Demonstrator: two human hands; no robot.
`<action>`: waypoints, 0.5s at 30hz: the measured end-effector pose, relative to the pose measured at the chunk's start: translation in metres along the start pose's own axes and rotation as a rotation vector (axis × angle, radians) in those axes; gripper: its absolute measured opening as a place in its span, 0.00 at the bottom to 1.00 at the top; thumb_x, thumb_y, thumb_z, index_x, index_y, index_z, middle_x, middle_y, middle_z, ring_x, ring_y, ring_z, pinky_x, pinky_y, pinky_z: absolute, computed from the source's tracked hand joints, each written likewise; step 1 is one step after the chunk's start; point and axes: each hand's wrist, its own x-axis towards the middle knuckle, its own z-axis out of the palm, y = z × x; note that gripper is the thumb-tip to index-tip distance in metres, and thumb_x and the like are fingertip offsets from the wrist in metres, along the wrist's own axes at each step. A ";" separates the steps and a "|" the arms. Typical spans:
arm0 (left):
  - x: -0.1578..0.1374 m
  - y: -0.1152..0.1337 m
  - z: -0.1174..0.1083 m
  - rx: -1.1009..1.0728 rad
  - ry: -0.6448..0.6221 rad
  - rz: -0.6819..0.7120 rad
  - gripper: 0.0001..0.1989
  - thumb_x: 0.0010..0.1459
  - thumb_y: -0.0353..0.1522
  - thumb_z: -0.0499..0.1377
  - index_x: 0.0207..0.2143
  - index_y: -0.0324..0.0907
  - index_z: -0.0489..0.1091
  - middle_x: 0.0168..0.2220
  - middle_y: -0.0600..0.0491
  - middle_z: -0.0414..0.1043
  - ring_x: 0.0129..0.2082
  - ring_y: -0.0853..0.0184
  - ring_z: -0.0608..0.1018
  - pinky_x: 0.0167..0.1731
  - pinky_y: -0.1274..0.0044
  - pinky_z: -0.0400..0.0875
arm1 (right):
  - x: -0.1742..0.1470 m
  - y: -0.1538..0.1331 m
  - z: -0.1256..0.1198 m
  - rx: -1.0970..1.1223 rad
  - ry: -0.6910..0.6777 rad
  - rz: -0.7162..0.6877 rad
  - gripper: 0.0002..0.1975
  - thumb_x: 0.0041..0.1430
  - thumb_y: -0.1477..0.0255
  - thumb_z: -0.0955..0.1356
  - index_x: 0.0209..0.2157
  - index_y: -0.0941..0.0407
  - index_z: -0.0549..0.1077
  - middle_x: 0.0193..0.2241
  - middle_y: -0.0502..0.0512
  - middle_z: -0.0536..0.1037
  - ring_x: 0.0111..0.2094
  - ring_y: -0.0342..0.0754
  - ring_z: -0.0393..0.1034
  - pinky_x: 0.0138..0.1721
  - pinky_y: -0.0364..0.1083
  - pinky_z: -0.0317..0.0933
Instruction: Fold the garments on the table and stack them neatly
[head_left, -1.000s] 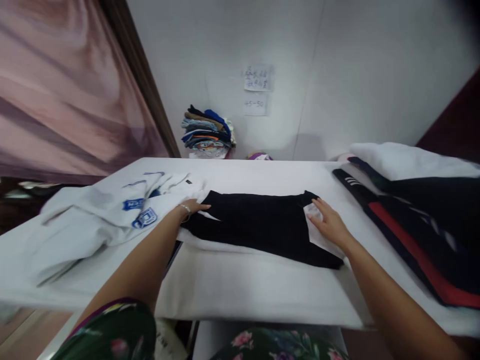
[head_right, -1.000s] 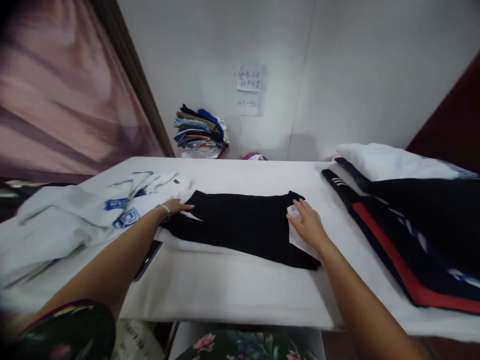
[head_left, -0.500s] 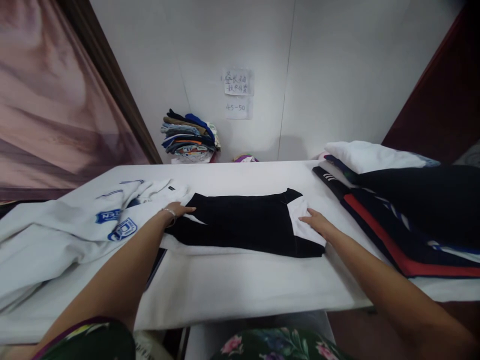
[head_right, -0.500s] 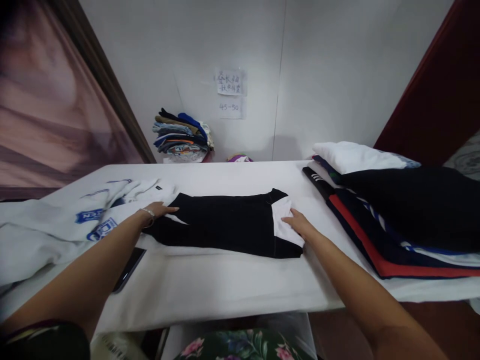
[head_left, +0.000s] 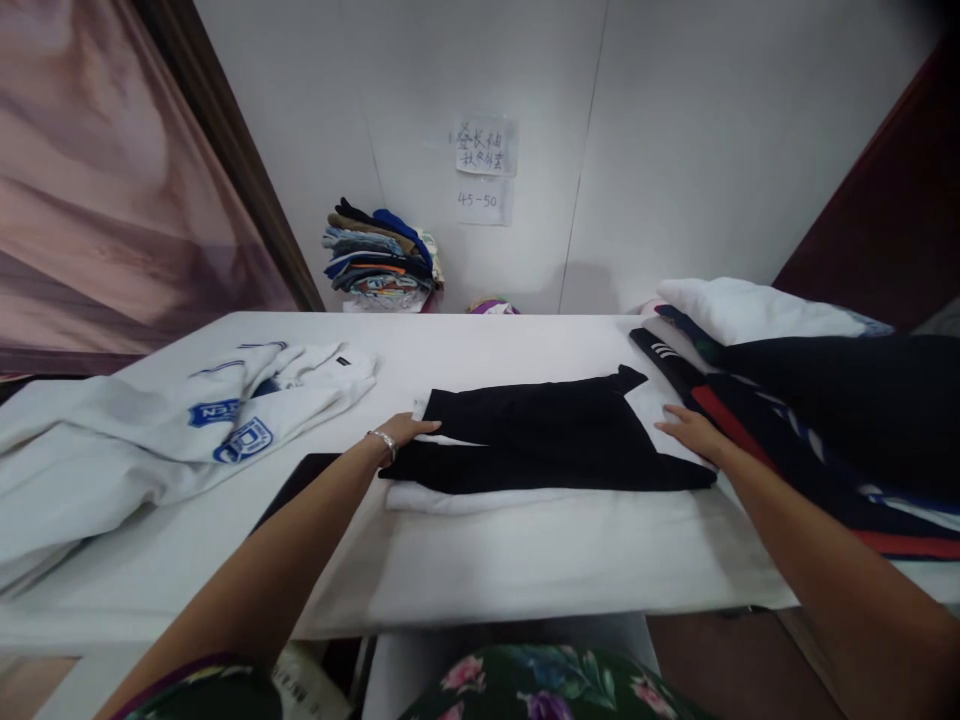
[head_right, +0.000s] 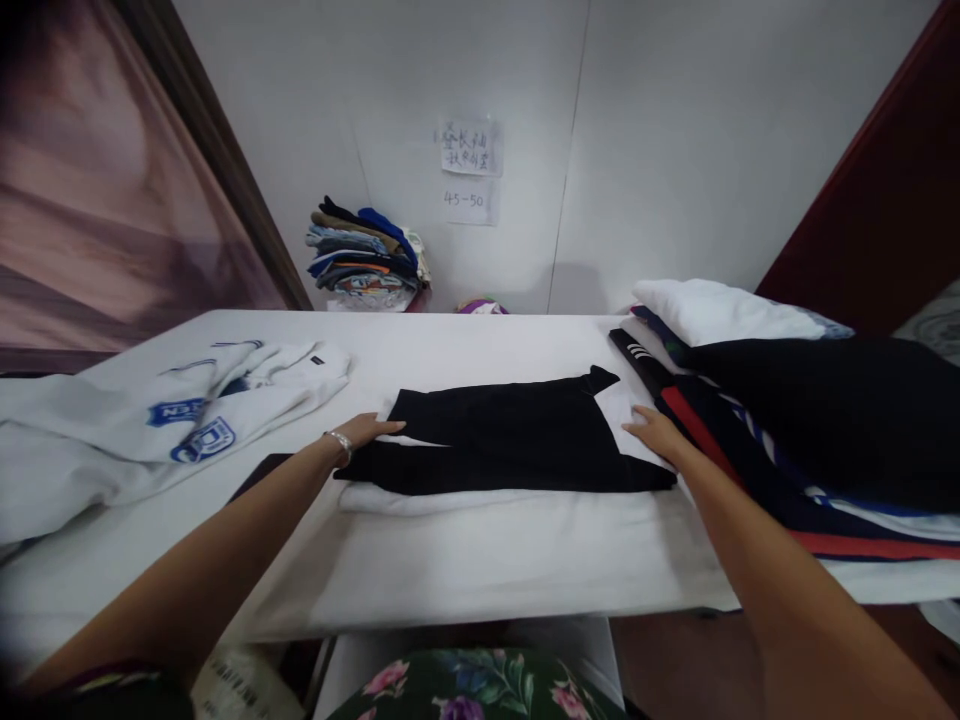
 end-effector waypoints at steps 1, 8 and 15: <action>0.000 -0.002 0.001 -0.016 -0.006 -0.014 0.23 0.46 0.45 0.64 0.41 0.39 0.74 0.45 0.43 0.77 0.48 0.51 0.77 0.42 0.69 0.73 | -0.003 0.005 0.004 -0.080 -0.019 0.018 0.27 0.50 0.68 0.71 0.52 0.65 0.72 0.50 0.70 0.75 0.52 0.64 0.69 0.54 0.59 0.62; 0.008 -0.009 -0.002 -0.035 0.031 -0.035 0.31 0.43 0.47 0.66 0.45 0.36 0.73 0.45 0.40 0.77 0.47 0.48 0.77 0.41 0.67 0.73 | -0.027 -0.086 0.014 -0.209 0.099 -0.403 0.27 0.62 0.61 0.62 0.59 0.60 0.65 0.63 0.65 0.60 0.65 0.57 0.52 0.63 0.57 0.49; 0.005 -0.014 0.003 -0.069 0.030 -0.010 0.31 0.44 0.48 0.65 0.45 0.35 0.73 0.47 0.41 0.76 0.47 0.51 0.77 0.42 0.70 0.73 | -0.057 -0.203 0.087 -0.213 -0.072 -0.668 0.32 0.66 0.52 0.54 0.66 0.52 0.53 0.68 0.56 0.47 0.69 0.54 0.34 0.65 0.64 0.32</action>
